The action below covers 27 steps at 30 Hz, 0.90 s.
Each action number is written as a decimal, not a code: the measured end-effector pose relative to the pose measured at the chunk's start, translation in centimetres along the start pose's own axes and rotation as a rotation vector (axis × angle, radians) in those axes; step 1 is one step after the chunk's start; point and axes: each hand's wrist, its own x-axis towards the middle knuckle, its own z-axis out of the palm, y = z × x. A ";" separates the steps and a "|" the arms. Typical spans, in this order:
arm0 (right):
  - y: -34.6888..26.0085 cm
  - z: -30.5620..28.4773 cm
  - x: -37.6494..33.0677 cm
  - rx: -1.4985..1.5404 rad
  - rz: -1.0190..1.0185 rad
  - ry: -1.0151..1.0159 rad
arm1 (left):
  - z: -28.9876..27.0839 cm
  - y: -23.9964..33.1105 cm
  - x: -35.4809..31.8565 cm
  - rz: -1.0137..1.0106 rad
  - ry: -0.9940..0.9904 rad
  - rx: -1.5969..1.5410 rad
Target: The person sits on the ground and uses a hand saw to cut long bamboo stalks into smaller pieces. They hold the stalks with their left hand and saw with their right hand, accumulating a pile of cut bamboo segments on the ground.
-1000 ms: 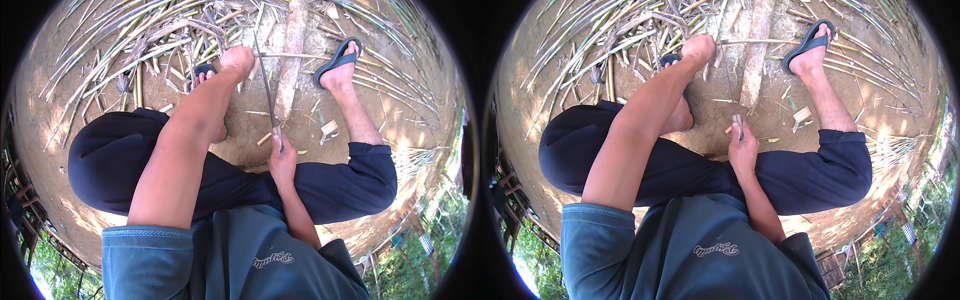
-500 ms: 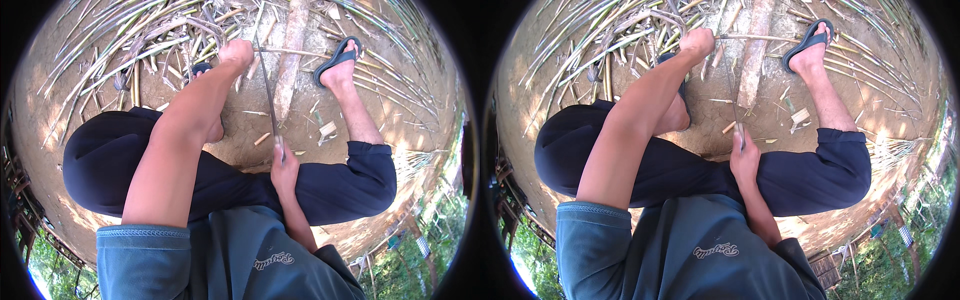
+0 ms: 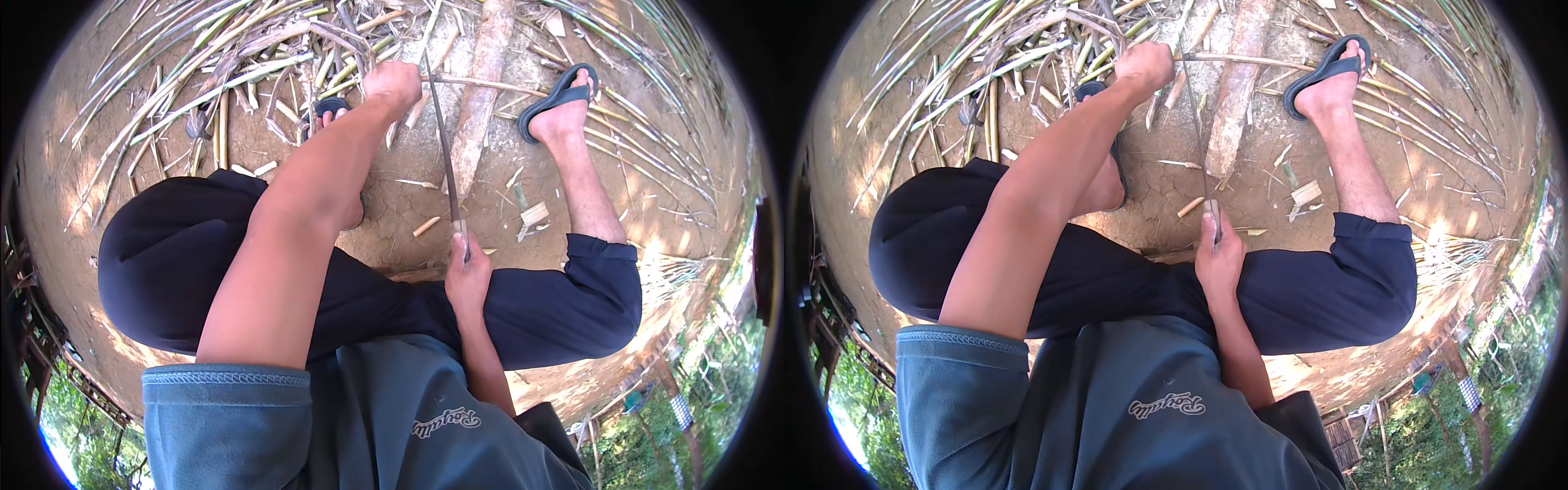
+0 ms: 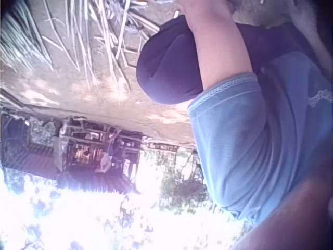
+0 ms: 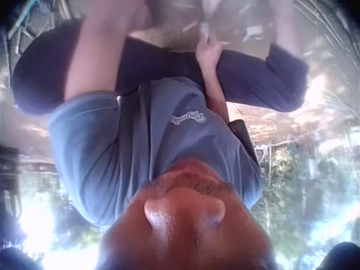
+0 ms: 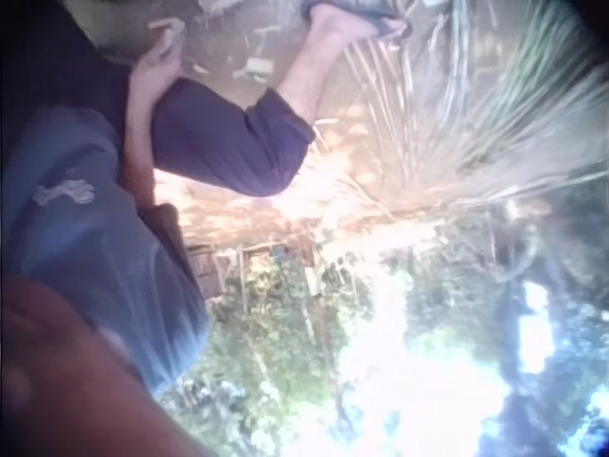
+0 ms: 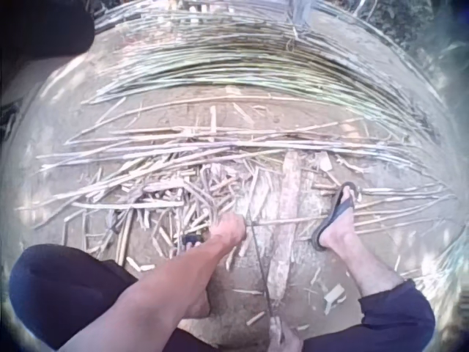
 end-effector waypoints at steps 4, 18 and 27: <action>-0.6 3.4 4.3 -0.059 -0.046 0.042 | -0.4 0.4 0.3 0.023 0.017 0.032; -1.0 0.5 1.0 -0.026 0.015 0.013 | 0.8 -1.0 4.5 0.212 0.064 0.154; -0.3 -0.5 1.4 -0.020 0.002 0.001 | 0.3 0.8 1.6 0.047 -0.047 0.090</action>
